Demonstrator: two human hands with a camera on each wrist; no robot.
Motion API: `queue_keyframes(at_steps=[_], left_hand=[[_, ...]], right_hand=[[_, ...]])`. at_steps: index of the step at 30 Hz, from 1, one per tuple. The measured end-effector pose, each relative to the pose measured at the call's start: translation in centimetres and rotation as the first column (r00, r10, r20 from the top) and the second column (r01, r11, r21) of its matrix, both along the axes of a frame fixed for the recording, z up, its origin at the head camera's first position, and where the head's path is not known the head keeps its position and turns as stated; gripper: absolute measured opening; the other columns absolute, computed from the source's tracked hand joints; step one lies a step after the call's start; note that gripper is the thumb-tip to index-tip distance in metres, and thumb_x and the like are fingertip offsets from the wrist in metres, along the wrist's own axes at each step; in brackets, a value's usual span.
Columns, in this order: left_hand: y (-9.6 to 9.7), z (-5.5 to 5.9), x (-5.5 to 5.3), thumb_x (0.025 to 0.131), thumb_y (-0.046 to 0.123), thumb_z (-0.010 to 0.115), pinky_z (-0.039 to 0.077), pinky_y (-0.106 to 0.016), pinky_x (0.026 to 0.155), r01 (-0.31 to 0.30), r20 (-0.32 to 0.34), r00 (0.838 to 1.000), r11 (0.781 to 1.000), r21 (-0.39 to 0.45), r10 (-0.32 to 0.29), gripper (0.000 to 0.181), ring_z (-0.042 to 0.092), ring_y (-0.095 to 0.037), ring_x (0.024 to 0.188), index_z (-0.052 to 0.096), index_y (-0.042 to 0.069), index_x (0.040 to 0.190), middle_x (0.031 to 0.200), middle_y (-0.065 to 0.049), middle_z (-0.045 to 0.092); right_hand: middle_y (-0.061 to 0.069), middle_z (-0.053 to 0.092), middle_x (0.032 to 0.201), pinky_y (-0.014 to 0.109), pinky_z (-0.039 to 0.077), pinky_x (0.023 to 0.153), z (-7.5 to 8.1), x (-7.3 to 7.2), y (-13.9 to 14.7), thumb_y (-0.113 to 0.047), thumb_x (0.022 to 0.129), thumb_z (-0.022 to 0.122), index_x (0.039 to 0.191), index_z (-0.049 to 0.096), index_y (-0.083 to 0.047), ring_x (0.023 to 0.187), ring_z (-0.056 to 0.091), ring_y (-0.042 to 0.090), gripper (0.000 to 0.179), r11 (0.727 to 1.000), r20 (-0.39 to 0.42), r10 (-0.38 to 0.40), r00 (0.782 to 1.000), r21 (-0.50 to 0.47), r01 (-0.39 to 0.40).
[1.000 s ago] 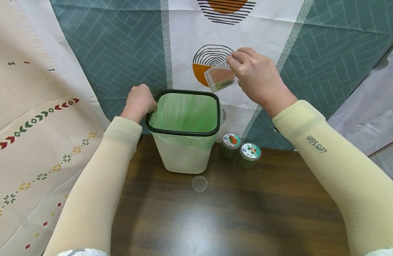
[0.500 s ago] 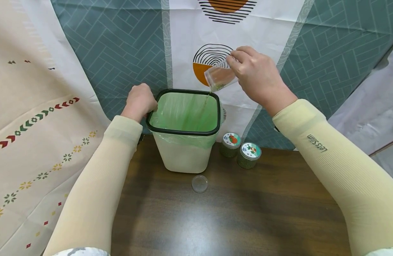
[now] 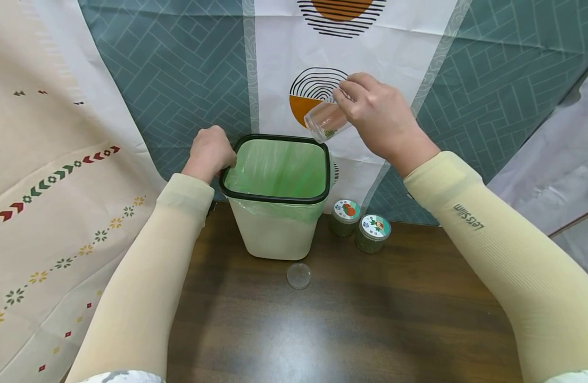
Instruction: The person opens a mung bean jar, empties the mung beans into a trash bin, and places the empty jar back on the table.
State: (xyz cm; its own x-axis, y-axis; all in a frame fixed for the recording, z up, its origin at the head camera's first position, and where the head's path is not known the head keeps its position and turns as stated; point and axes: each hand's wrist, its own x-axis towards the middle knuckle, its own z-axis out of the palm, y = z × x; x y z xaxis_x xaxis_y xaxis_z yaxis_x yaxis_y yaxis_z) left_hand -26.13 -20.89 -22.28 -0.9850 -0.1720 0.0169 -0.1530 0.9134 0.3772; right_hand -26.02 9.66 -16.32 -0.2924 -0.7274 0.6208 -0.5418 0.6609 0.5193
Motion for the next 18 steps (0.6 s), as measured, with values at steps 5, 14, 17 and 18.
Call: queue_keyframes(at_steps=[5,14,17,18], left_hand=[[0.02,-0.02,-0.03,0.073,0.007,0.061,0.046,-0.029,0.04,0.0,-0.005,1.0,1.0,0.001,0.0,0.008,0.06,-0.022,0.043,0.063,0.0,0.076,0.064,-0.015,0.06],[0.03,-0.01,0.06,0.073,0.007,0.061,0.046,-0.029,0.04,0.0,-0.008,1.0,1.0,0.007,0.0,0.01,0.059,-0.022,0.043,0.063,-0.002,0.078,0.069,-0.017,0.06],[0.0,-0.04,0.1,0.073,0.008,0.062,0.047,-0.029,0.041,0.0,-0.008,1.0,1.0,0.011,0.0,0.011,0.059,-0.022,0.043,0.063,-0.002,0.079,0.069,-0.017,0.06],[0.0,-0.05,0.11,0.073,0.008,0.062,0.047,-0.029,0.041,-0.001,-0.008,1.0,1.0,0.013,0.001,0.011,0.059,-0.022,0.043,0.063,-0.002,0.079,0.069,-0.017,0.06]], right_hand=[[0.015,0.065,0.114,0.04,0.051,0.09,-0.08,-0.05,-0.21,0.009,0.089,0.052,0.116,0.064,0.0,0.113,0.055,0.029,0.031,1.0,-0.005,0.012,1.0,0.004,-0.012],[0.015,0.066,0.114,0.043,0.052,0.086,-0.3,-0.06,-0.43,0.006,0.089,0.053,0.117,0.064,0.0,0.111,0.057,0.03,0.03,1.0,0.006,0.007,1.0,-0.001,-0.007],[0.015,0.066,0.114,0.044,0.053,0.084,-0.41,-0.15,-0.46,0.004,0.09,0.053,0.117,0.063,0.0,0.11,0.058,0.03,0.03,1.0,0.0,0.005,1.0,0.003,-0.005],[0.015,0.066,0.114,0.044,0.053,0.084,-0.44,-0.19,-0.48,0.004,0.09,0.053,0.118,0.063,-0.001,0.11,0.058,0.03,0.03,1.0,-0.003,0.004,1.0,0.006,-0.004]])
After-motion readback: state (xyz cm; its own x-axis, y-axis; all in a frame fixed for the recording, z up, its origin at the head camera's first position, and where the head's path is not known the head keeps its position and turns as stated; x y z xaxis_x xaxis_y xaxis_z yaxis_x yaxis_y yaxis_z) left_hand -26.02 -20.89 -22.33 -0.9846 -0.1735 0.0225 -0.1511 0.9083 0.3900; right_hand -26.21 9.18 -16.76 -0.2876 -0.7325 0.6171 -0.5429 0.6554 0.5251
